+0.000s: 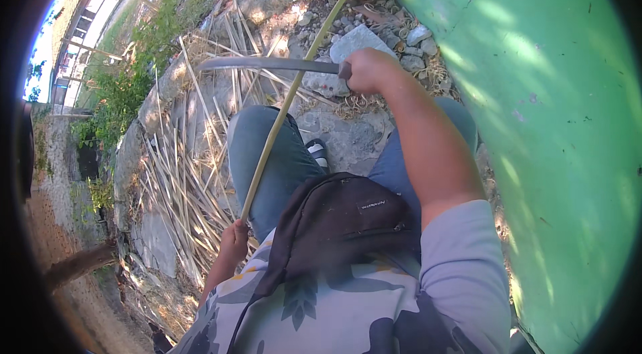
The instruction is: The person shaves a bamboo strip with a machete, reaches down to pick up another bamboo strip from the ground, and shaves it with the machete.
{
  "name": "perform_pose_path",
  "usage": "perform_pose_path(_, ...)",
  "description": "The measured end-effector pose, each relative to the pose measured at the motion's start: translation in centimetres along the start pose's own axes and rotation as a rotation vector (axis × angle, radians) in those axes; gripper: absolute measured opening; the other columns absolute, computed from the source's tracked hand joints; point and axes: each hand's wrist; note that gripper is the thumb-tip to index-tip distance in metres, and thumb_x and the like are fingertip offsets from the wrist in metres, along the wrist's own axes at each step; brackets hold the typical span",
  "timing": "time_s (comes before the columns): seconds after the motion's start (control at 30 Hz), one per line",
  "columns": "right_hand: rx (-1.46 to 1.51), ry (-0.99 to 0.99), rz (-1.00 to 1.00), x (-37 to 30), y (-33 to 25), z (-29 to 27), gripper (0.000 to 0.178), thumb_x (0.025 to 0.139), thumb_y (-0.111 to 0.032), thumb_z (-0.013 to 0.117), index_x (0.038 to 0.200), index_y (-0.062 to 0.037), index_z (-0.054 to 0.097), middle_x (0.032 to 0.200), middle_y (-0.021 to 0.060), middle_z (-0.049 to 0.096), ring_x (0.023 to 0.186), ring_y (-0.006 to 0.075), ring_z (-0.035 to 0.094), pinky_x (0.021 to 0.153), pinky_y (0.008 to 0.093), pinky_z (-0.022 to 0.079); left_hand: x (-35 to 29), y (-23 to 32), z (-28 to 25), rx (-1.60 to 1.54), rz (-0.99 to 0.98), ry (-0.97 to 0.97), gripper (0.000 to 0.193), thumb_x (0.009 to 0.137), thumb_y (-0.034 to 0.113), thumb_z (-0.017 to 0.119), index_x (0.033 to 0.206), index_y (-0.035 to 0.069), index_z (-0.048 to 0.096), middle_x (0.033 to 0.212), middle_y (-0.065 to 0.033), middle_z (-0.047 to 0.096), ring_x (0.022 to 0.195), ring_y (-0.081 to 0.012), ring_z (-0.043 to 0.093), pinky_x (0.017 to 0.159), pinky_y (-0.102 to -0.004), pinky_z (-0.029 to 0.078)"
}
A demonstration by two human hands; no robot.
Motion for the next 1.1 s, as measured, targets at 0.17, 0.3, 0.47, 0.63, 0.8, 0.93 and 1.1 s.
perform_pose_path(0.17, -0.044, 0.096, -0.066, -2.3, -2.5, 0.2, 0.016, 0.073, -0.021, 0.068, 0.088, -0.0159, 0.072, 0.084, 0.0113, 0.071, 0.083, 0.0329, 0.068, 0.073, 0.0450, 0.053, -0.9, -1.4, 0.9, -0.058, 0.015, 0.003, 0.056, 0.107, 0.044, 0.035, 0.076, 0.000, 0.050, 0.060, -0.0032, 0.047, 0.058, -0.0139, 0.044, 0.054, -0.0346, 0.038)
perform_pose_path(0.3, -0.174, 0.099, -0.272, -2.6, -5.1, 0.7, 0.019, 0.070, -0.021, 0.069, 0.089, -0.0163, 0.072, 0.085, 0.0116, 0.071, 0.082, 0.0343, 0.068, 0.073, 0.0453, 0.053, -0.9, -2.2, 0.8, -0.050, 0.010, 0.035, 0.054, 0.107, 0.043, 0.037, 0.075, 0.002, 0.051, 0.060, -0.0023, 0.046, 0.058, -0.0123, 0.044, 0.053, -0.0332, 0.037)
perform_pose_path(0.47, 0.240, 0.126, -0.036, 0.6, 1.2, 0.1, 0.020, 0.075, -0.018, 0.065, 0.093, -0.0161, 0.073, 0.094, 0.0109, 0.073, 0.092, 0.0325, 0.069, 0.079, 0.0432, 0.054, -0.6, 0.7, 0.0, 0.019, 0.007, 0.030, 0.055, 0.107, 0.043, 0.036, 0.076, 0.000, 0.053, 0.058, -0.0039, 0.047, 0.056, -0.0139, 0.044, 0.053, -0.0351, 0.039)
perform_pose_path(0.63, 0.000, 0.192, -0.106, -1.2, -0.9, -0.1, 0.016, 0.073, -0.019, 0.069, 0.088, -0.0134, 0.070, 0.083, 0.0123, 0.070, 0.081, 0.0333, 0.068, 0.072, 0.0440, 0.052, -0.5, -2.2, 0.9, 0.024, 0.035, 0.055, 0.057, 0.106, 0.045, 0.034, 0.077, 0.000, 0.052, 0.058, -0.0074, 0.048, 0.054, -0.0182, 0.048, 0.053, -0.0372, 0.039)
perform_pose_path(0.8, -0.094, 0.106, -0.224, -2.6, -3.1, -0.8, 0.019, 0.072, -0.019, 0.068, 0.090, -0.0136, 0.072, 0.087, 0.0120, 0.071, 0.086, 0.0337, 0.068, 0.076, 0.0445, 0.053, -0.8, -1.7, 1.3, 0.000, 0.098, 0.086, 0.056, 0.106, 0.046, 0.034, 0.077, 0.001, 0.051, 0.058, -0.0055, 0.047, 0.055, -0.0162, 0.046, 0.053, -0.0363, 0.039)
perform_pose_path(0.93, 0.258, 0.194, 0.052, 0.8, 2.0, -1.3, 0.029, 0.075, -0.020, 0.066, 0.102, -0.0142, 0.074, 0.100, 0.0141, 0.073, 0.094, 0.0327, 0.069, 0.083, 0.0420, 0.054, -0.4, -0.2, 0.2, -0.014, 0.039, 0.049, 0.057, 0.106, 0.047, 0.035, 0.077, 0.001, 0.051, 0.058, -0.0064, 0.047, 0.054, -0.0168, 0.045, 0.053, -0.0363, 0.039)
perform_pose_path(1.1, 0.241, 0.257, 0.050, 0.0, 1.8, -1.0, 0.030, 0.076, -0.019, 0.066, 0.104, -0.0120, 0.074, 0.100, 0.0152, 0.073, 0.095, 0.0326, 0.069, 0.083, 0.0412, 0.053, -0.5, -0.7, 0.5, 0.098, 0.080, 0.054, 0.057, 0.107, 0.046, 0.033, 0.078, 0.001, 0.052, 0.059, -0.0072, 0.049, 0.056, -0.0178, 0.048, 0.055, -0.0371, 0.041)
Point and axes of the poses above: each hand's wrist, its own x-axis towards the middle knuckle, its own z-axis out of the palm, y = z × x
